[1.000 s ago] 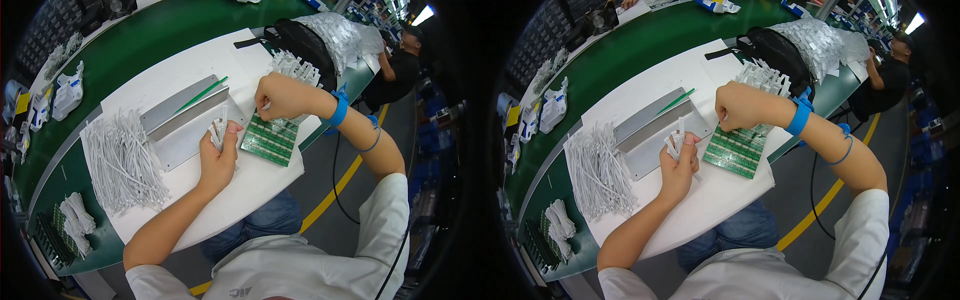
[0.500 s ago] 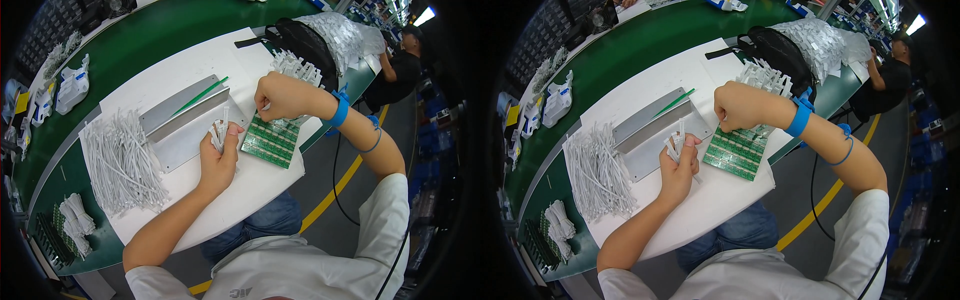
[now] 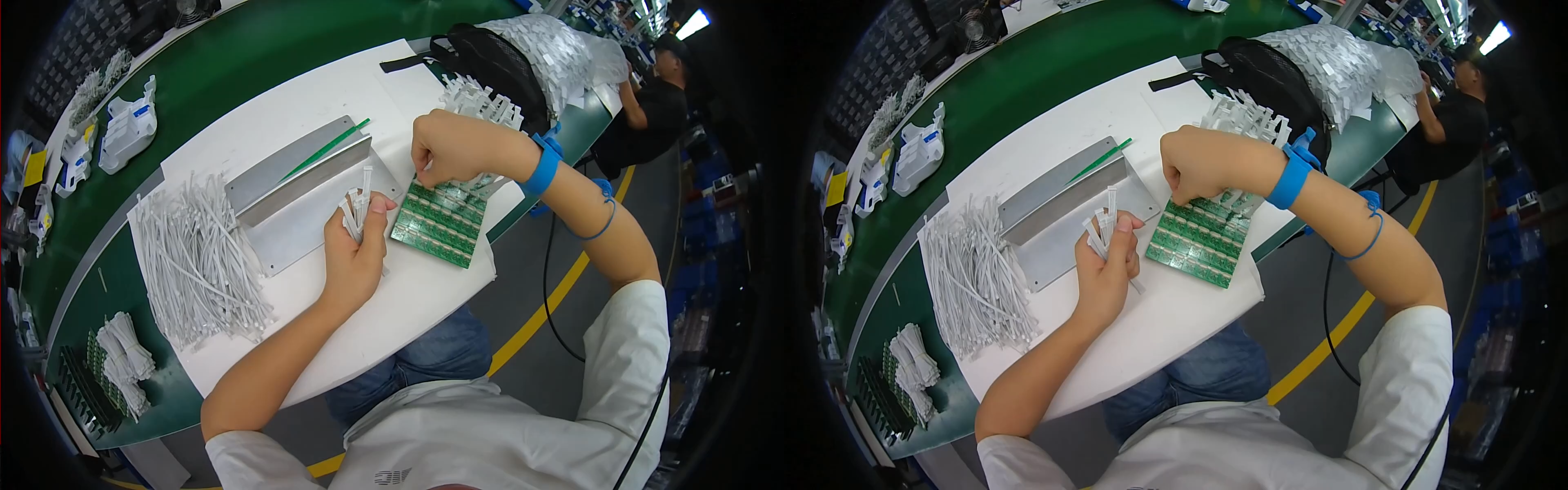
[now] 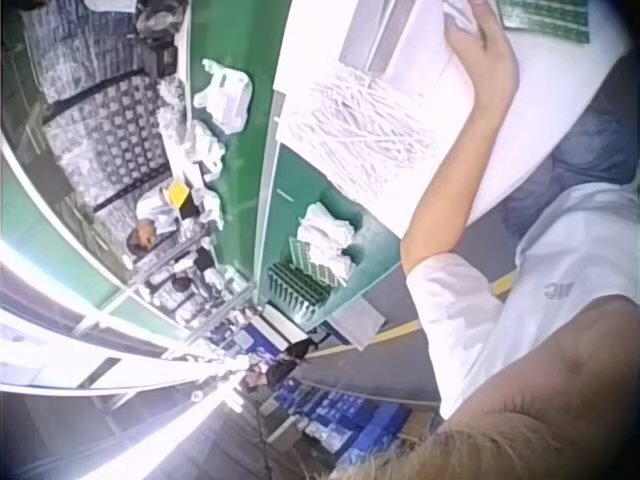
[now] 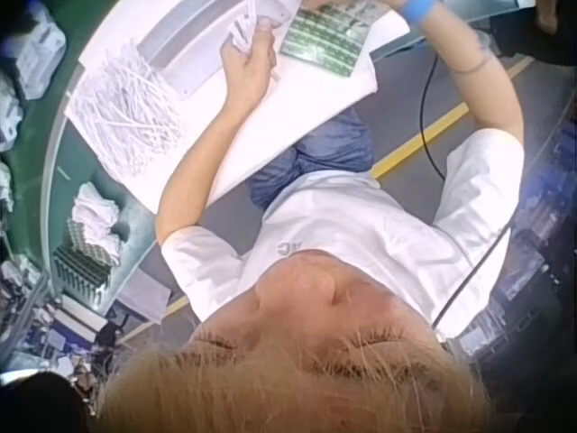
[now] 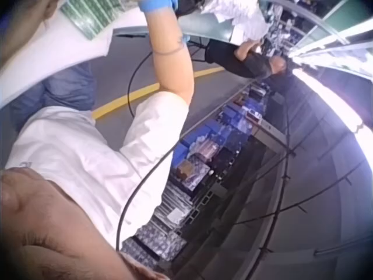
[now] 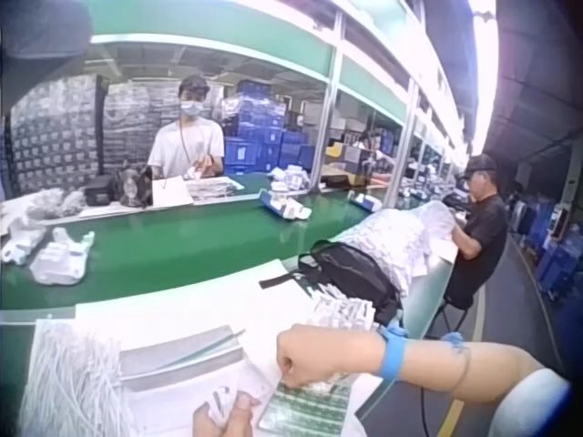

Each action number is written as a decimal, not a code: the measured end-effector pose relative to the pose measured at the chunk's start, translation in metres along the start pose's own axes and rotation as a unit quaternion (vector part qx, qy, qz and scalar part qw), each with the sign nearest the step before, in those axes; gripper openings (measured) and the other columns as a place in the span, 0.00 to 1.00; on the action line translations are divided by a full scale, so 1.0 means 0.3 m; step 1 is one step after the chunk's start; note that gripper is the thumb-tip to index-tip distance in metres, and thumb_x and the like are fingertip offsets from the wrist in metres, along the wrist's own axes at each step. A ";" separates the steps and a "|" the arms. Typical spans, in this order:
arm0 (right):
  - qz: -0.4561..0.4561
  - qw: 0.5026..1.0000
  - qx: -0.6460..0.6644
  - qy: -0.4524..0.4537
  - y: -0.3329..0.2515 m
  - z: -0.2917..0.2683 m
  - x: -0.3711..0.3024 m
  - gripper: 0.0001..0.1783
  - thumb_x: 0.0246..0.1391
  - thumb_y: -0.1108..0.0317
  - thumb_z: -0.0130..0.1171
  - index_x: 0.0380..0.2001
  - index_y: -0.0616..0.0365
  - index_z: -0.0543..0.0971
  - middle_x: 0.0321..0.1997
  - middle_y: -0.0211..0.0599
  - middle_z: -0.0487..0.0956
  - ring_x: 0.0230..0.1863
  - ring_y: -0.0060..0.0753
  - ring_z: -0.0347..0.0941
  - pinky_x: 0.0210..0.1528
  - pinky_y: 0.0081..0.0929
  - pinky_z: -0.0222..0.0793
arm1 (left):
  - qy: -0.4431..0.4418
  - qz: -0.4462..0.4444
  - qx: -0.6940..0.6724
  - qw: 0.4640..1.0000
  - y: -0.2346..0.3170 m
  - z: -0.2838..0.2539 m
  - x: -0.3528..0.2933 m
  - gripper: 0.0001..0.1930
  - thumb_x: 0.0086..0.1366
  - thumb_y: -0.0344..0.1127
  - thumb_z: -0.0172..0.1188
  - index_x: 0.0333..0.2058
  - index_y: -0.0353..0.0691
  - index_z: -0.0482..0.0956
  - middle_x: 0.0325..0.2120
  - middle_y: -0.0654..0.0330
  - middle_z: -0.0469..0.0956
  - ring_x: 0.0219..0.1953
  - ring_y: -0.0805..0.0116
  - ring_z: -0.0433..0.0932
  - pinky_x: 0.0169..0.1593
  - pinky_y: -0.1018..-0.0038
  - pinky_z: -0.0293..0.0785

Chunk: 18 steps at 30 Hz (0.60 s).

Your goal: The person inserts wire connector components into slots on printed circuit boards by hand at an assembly station.

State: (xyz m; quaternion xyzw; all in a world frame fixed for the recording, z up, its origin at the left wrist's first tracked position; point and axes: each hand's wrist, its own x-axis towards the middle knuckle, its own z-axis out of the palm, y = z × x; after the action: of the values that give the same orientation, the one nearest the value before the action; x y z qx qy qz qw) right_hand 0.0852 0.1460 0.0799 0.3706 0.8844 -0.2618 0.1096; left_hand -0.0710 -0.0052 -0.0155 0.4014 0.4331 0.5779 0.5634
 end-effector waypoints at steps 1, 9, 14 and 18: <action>-0.006 1.000 0.005 -0.001 0.002 0.002 -0.005 0.09 0.41 0.70 0.68 0.25 0.67 0.86 0.25 0.46 0.84 0.26 0.37 0.81 0.33 0.29 0.77 | -0.002 0.003 0.000 1.000 0.005 0.003 -0.006 0.11 0.76 0.39 0.52 0.40 0.36 0.73 0.19 0.72 0.61 0.17 0.86 0.53 0.20 0.81 0.48; -0.044 0.984 -0.099 0.145 -0.083 0.050 -0.095 0.09 0.45 0.70 0.66 0.31 0.62 0.86 0.29 0.41 0.82 0.30 0.38 0.80 0.34 0.31 0.76 | -0.015 -0.017 -0.037 0.999 0.037 0.006 -0.050 0.14 0.77 0.41 0.50 0.39 0.36 0.76 0.18 0.73 0.63 0.17 0.86 0.56 0.21 0.82 0.51; -0.149 0.930 0.057 0.332 -0.193 0.106 -0.175 0.10 0.53 0.69 0.65 0.37 0.60 0.85 0.32 0.38 0.78 0.32 0.35 0.76 0.33 0.31 0.72 | -0.035 -0.024 -0.071 0.997 0.060 0.017 -0.058 0.14 0.78 0.40 0.47 0.39 0.36 0.76 0.20 0.71 0.62 0.19 0.85 0.54 0.21 0.82 0.49; -0.141 0.926 0.141 0.319 -0.185 0.123 -0.194 0.07 0.55 0.70 0.63 0.36 0.59 0.84 0.33 0.36 0.79 0.32 0.30 0.75 0.35 0.29 0.70 | -0.032 -0.021 -0.071 0.997 0.062 0.044 -0.060 0.15 0.78 0.40 0.46 0.38 0.36 0.76 0.20 0.70 0.63 0.19 0.85 0.55 0.21 0.82 0.50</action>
State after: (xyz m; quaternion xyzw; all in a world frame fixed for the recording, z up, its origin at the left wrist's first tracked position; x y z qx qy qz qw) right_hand 0.0863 0.0585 0.0928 0.3180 0.8694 -0.2647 -0.2700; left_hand -0.0632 -0.0222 0.0068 0.3692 0.3810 0.5822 0.6161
